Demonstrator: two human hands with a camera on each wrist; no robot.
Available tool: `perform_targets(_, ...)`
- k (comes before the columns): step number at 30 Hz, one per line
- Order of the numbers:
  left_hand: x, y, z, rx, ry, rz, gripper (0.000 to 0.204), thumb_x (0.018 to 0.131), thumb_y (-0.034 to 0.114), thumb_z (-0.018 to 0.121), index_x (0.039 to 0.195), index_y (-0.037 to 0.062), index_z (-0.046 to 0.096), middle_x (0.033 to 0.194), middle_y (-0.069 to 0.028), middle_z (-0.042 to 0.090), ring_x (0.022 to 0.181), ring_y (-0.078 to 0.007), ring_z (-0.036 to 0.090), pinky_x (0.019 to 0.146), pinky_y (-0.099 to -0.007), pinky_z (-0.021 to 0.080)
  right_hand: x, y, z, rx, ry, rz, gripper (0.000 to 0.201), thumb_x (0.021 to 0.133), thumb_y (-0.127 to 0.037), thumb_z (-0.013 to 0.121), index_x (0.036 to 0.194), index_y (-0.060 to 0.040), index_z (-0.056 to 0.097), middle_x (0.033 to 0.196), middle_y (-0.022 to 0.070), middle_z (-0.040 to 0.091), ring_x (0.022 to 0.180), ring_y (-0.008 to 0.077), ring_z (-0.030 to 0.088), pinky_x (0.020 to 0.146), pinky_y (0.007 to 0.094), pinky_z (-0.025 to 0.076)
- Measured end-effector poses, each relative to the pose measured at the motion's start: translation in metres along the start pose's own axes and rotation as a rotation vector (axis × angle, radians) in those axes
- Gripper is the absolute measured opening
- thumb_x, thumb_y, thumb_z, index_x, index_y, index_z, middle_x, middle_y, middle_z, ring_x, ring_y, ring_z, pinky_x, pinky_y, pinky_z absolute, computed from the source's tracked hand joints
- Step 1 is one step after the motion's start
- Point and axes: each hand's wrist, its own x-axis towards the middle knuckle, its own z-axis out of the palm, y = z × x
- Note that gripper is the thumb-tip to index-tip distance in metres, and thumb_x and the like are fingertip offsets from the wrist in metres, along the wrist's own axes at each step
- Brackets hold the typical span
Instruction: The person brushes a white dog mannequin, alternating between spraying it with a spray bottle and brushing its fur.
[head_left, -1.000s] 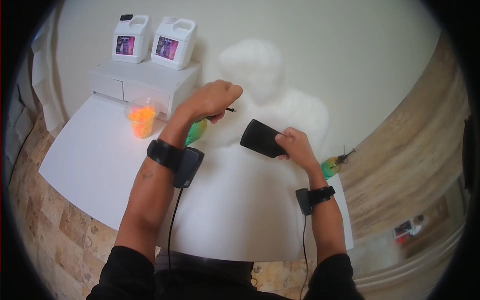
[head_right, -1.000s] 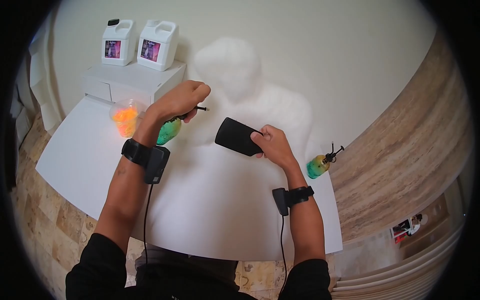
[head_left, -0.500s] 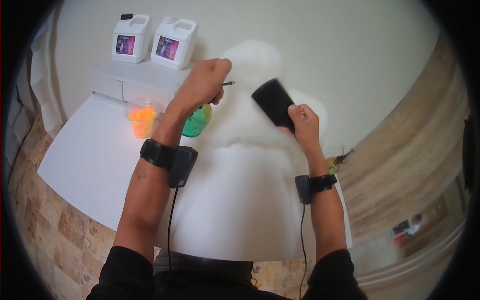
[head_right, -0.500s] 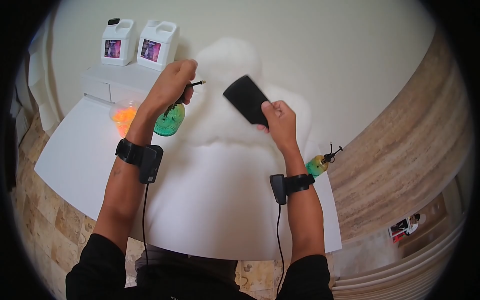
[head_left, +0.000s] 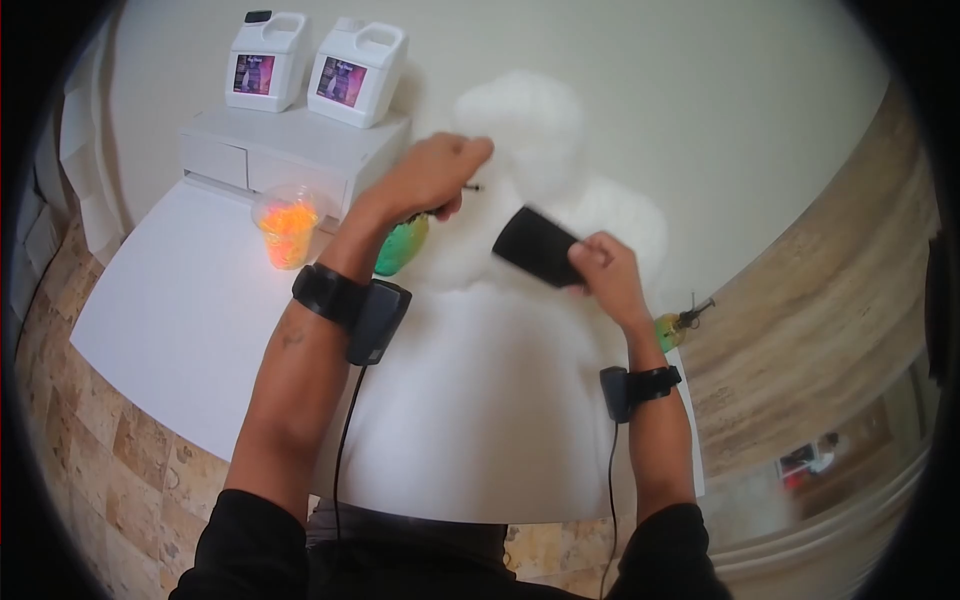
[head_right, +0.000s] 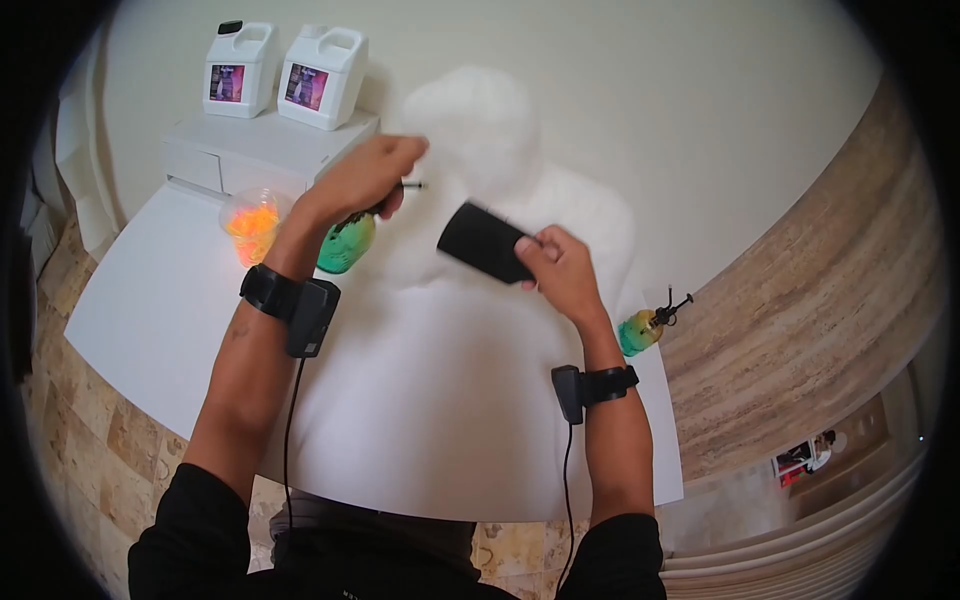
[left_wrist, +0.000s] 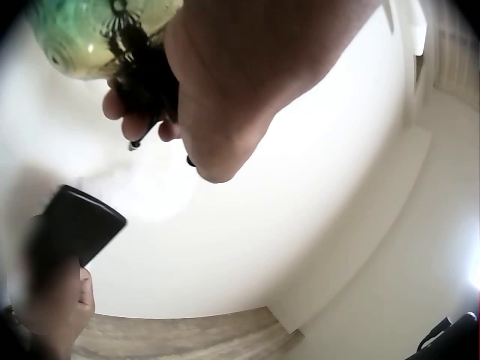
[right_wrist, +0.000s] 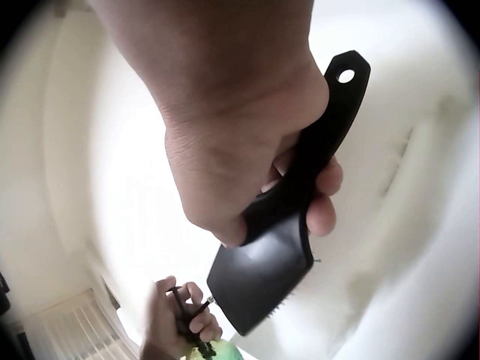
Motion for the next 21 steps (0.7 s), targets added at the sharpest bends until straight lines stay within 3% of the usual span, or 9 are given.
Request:
perform_targets(2,-0.001,0.003,0.001,-0.26,0.242,0.119,0.056,0.103,0.055,0.043,0.082,0.0033,0.053,0.057,-0.0045,0.054,0.048,-0.0137,0.052,0.049,-0.0309,0.041,0.005,-0.011,0.0,0.169,0.165,-0.096,0.029,0.099,-0.027,0.068,0.095,0.0003,0.06,0.067,-0.0002,0.056,0.054,0.0098,0.057,0.049,0.0251,0.05)
perform_targets(4,-0.002,0.005,0.002,-0.318,0.295,0.168,0.058,0.103,0.057,0.042,0.082,0.0043,0.052,0.057,-0.0046,0.054,0.048,-0.0134,0.052,0.049,-0.0299,0.041,0.011,-0.019,-0.001,0.25,0.261,-0.168,0.029,0.101,-0.027,0.066,0.096,0.0008,0.06,0.074,0.0058,0.067,0.057,0.0113,0.063,0.048,0.0239,0.045)
perform_targets(6,-0.006,0.009,0.002,-0.379,0.359,0.22,0.06,0.103,0.06,0.042,0.081,0.0053,0.052,0.057,-0.0047,0.054,0.048,-0.0132,0.053,0.049,-0.0288,0.042,0.012,-0.019,-0.002,0.237,0.27,-0.166,0.029,0.101,-0.027,0.066,0.096,0.0009,0.06,0.073,0.0056,0.067,0.057,0.0113,0.063,0.048,0.0241,0.046)
perform_targets(9,-0.011,0.014,-0.002,-0.336,0.328,0.172,0.061,0.104,0.061,0.041,0.081,0.0051,0.052,0.057,-0.0053,0.054,0.048,-0.0135,0.052,0.049,-0.0292,0.042,0.009,-0.017,0.005,0.225,0.287,-0.137,0.029,0.1,-0.027,0.066,0.095,0.0013,0.06,0.071,0.004,0.065,0.055,0.0107,0.062,0.047,0.0234,0.046)
perform_targets(11,-0.009,0.013,-0.001,-0.251,0.233,0.111,0.062,0.104,0.061,0.04,0.081,0.0049,0.053,0.057,-0.0054,0.055,0.047,-0.0136,0.052,0.049,-0.0296,0.041,0.005,-0.007,0.01,0.154,0.18,-0.058,0.028,0.1,-0.024,0.067,0.092,0.0017,0.06,0.068,0.0,0.057,0.055,0.0074,0.056,0.047,0.0231,0.048)
perform_targets(13,-0.007,0.01,0.0,-0.19,0.224,0.09,0.062,0.103,0.06,0.041,0.082,0.0028,0.054,0.056,-0.0054,0.054,0.046,-0.0141,0.051,0.049,-0.0306,0.041,-0.001,0.003,0.017,0.064,0.131,-0.019,0.027,0.098,-0.021,0.069,0.087,0.0013,0.058,0.068,-0.0048,0.039,0.06,0.0041,0.045,0.051,0.0251,0.054)
perform_targets(15,-0.004,0.006,0.002,-0.031,0.048,0.004,0.063,0.103,0.058,0.042,0.086,-0.0009,0.057,0.055,-0.0062,0.053,0.045,-0.0151,0.051,0.048,-0.032,0.041,-0.007,0.009,0.016,-0.036,0.023,0.051,0.028,0.097,-0.022,0.07,0.086,0.0015,0.058,0.069,-0.0048,0.039,0.061,0.0049,0.045,0.051,0.0258,0.054)
perform_targets(19,-0.003,0.003,0.003,0.076,-0.099,-0.051,0.064,0.102,0.057,0.043,0.089,-0.0042,0.058,0.054,-0.0071,0.053,0.045,-0.0158,0.051,0.048,-0.033,0.041,-0.015,0.011,0.011,-0.19,-0.203,0.124,0.032,0.095,-0.024,0.072,0.085,0.0021,0.058,0.068,-0.0018,0.044,0.059,0.0075,0.052,0.052,0.0271,0.055)
perform_targets(21,0.0,0.0,0.004,0.151,-0.193,-0.064,0.065,0.101,0.057,0.043,0.09,-0.0048,0.058,0.055,-0.0079,0.054,0.045,-0.0164,0.051,0.048,-0.0336,0.041,-0.016,0.007,0.008,-0.2,-0.23,0.154,0.033,0.095,-0.026,0.073,0.086,0.0025,0.059,0.068,-0.0001,0.047,0.058,0.0085,0.055,0.051,0.0275,0.055)
